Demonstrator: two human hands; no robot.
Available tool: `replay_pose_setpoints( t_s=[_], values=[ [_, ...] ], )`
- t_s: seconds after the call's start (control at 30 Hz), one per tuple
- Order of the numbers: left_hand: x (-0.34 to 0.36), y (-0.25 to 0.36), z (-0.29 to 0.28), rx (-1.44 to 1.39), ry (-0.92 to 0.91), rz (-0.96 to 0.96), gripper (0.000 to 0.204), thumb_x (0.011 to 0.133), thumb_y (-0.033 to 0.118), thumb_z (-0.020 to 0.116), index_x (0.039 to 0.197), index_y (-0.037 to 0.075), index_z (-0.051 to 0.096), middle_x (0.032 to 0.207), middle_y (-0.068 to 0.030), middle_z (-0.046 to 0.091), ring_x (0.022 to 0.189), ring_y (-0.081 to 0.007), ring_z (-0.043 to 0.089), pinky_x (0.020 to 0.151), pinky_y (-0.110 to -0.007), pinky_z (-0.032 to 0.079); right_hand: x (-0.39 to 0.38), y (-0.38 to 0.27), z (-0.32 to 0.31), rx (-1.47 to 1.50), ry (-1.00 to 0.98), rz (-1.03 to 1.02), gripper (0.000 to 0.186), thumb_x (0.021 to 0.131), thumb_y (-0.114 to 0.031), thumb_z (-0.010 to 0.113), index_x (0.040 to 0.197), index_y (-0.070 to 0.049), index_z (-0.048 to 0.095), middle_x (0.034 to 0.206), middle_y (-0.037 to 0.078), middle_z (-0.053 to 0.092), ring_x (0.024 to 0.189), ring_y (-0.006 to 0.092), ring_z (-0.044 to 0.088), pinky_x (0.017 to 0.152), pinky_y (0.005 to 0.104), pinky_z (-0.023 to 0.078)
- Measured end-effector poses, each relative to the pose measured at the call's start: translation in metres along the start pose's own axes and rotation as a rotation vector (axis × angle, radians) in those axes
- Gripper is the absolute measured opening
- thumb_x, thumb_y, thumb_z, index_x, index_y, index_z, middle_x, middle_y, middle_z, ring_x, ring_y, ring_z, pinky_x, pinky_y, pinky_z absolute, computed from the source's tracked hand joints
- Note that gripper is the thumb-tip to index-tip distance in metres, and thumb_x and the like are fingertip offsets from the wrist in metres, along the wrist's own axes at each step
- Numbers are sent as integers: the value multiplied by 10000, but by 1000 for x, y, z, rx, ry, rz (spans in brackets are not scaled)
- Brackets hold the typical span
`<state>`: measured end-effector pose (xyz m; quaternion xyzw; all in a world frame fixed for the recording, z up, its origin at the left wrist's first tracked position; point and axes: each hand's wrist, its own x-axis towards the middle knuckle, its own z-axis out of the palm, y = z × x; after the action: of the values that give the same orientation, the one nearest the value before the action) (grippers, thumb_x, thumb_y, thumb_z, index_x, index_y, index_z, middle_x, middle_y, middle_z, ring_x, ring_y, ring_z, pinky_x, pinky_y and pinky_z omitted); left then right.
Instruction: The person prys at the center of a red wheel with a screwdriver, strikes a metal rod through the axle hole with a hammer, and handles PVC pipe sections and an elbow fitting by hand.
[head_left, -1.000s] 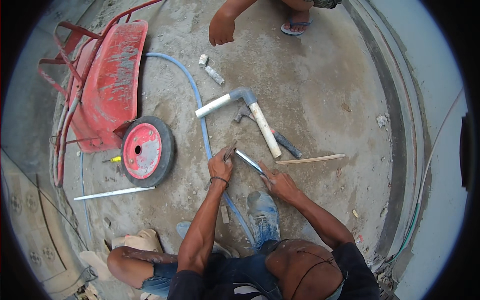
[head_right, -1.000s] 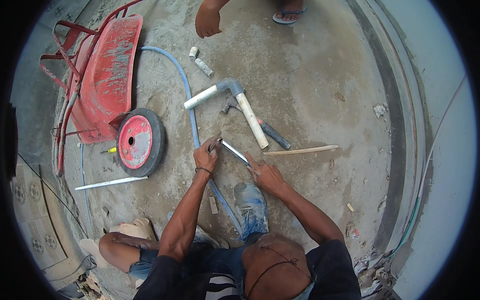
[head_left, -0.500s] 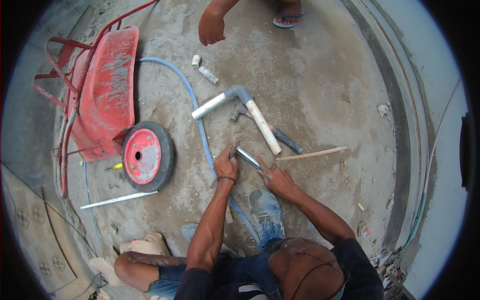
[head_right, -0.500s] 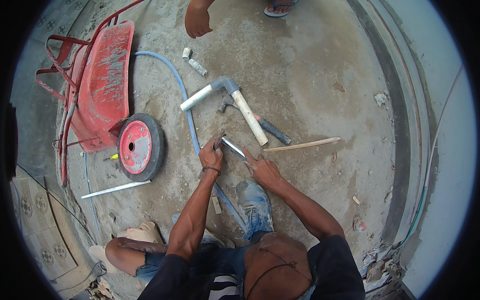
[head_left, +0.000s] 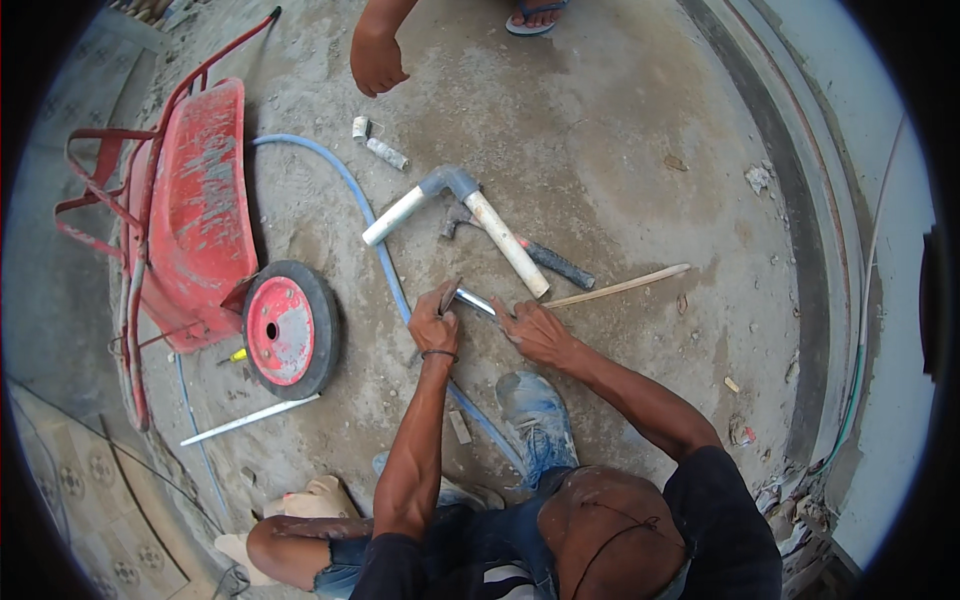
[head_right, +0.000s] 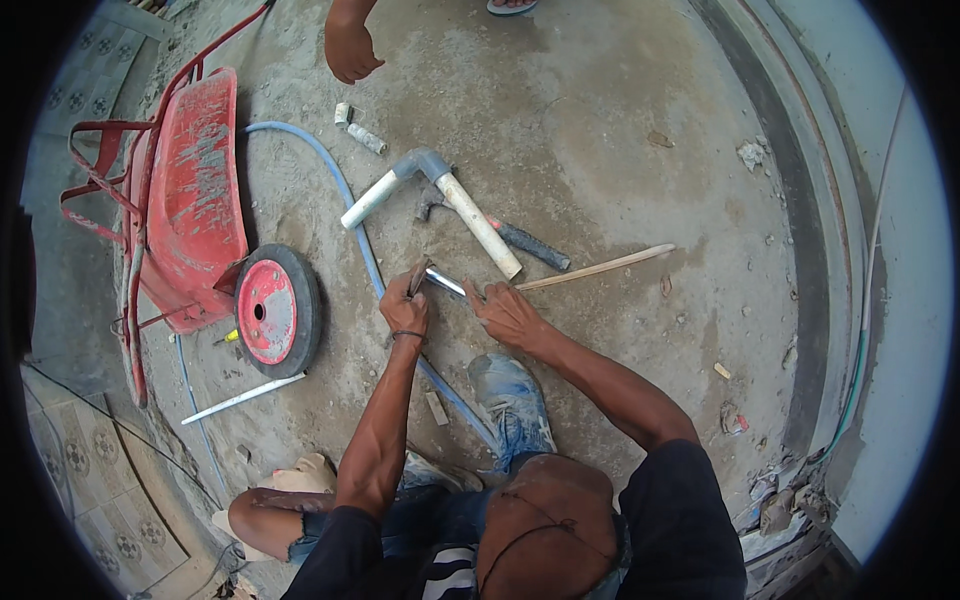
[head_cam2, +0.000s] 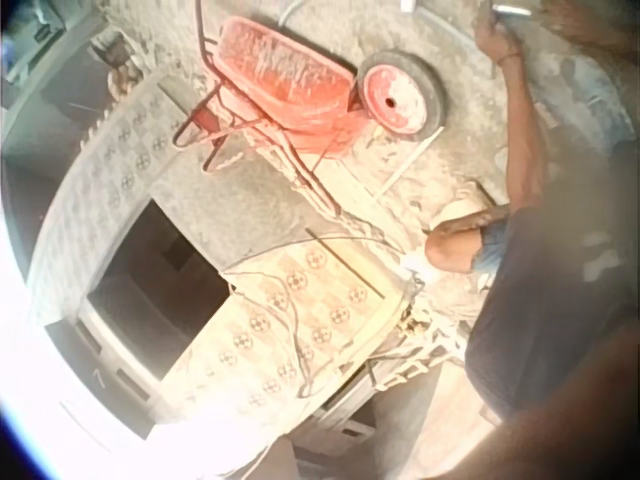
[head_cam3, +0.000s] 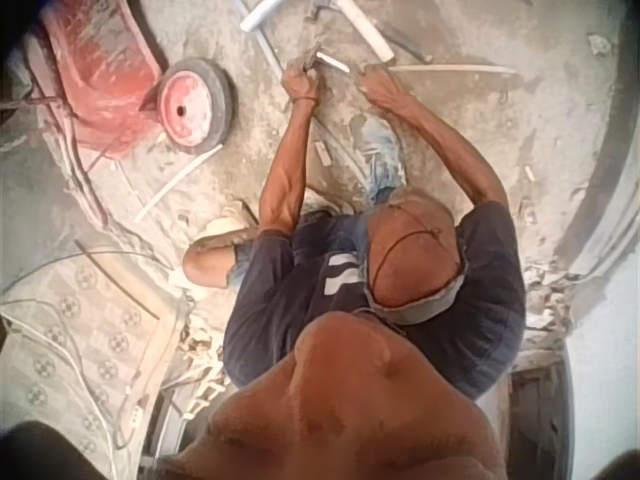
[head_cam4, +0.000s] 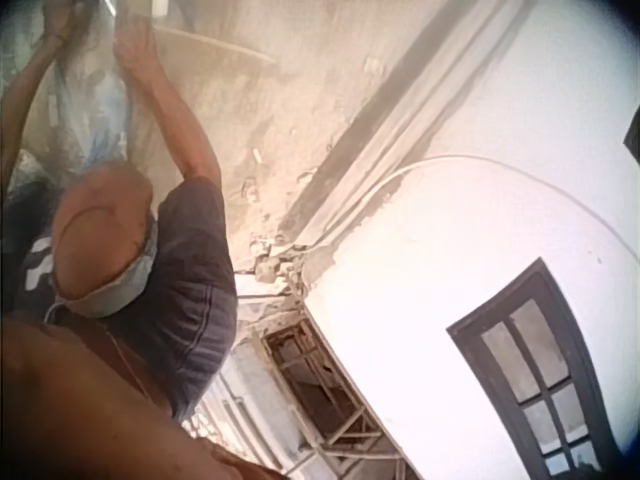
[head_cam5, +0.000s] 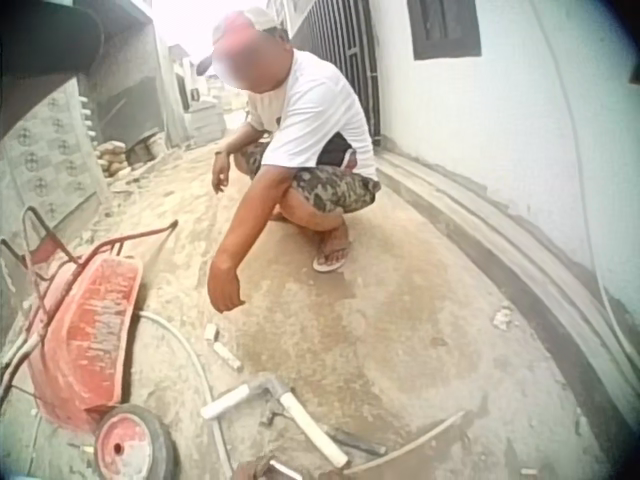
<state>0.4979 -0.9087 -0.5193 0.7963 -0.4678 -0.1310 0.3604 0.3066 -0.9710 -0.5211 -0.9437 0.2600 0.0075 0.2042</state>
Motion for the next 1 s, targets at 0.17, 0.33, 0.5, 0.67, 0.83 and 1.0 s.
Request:
replay_pose_setpoints(
  t_s=[0.17, 0.33, 0.5, 0.67, 0.83, 1.0],
  values=[
    [-10, -2, 8, -82, 139, -228, 235, 831, 151, 684, 1058, 95, 709, 841, -144, 702, 764, -211, 673, 740, -330, 499, 11, -16, 1, 94, 63, 34, 572, 850, -84, 496, 1413, -25, 407, 924, 192, 595, 842, 328, 593, 689, 404, 534],
    [-4, 6, 2, -36, 127, -348, 250, 837, 208, 706, 1056, 87, 710, 850, -133, 714, 773, -191, 673, 738, -325, 500, 14, -23, 2, 138, 75, 118, 549, 872, -111, 512, 1412, -67, 421, 967, 192, 582, 872, 338, 587, 694, 432, 529],
    [-16, 28, -18, 111, 63, -546, 305, 811, 231, 717, 1036, 27, 691, 826, -136, 701, 740, -231, 667, 711, -346, 499, 10, -21, 6, 214, 103, 166, 550, 852, -121, 552, 1395, -108, 463, 921, 184, 562, 840, 341, 577, 684, 434, 520],
    [-61, 5, -24, 132, 125, -554, 245, 804, 140, 632, 967, -43, 634, 796, -232, 640, 766, -398, 629, 728, -440, 482, 8, -29, 17, 172, 207, 107, 533, 840, -128, 572, 1367, -105, 500, 879, 167, 541, 787, 325, 551, 667, 425, 503],
    [-72, 36, -15, 442, 345, -133, 262, 805, 193, 671, 961, -17, 657, 803, -205, 659, 758, -371, 645, 740, -434, 496, 4, -22, 18, 189, 270, 114, 521, 827, -130, 588, 1344, -107, 532, 857, 156, 521, 777, 313, 534, 674, 413, 487],
    [-46, 54, 18, 118, 132, -486, 369, 770, 366, 750, 877, 17, 702, 757, -162, 682, 713, -337, 661, 701, -422, 509, 5, -23, 14, 303, 293, 149, 461, 808, -149, 629, 1266, -111, 599, 862, 157, 521, 782, 316, 544, 707, 416, 471]
  ],
)
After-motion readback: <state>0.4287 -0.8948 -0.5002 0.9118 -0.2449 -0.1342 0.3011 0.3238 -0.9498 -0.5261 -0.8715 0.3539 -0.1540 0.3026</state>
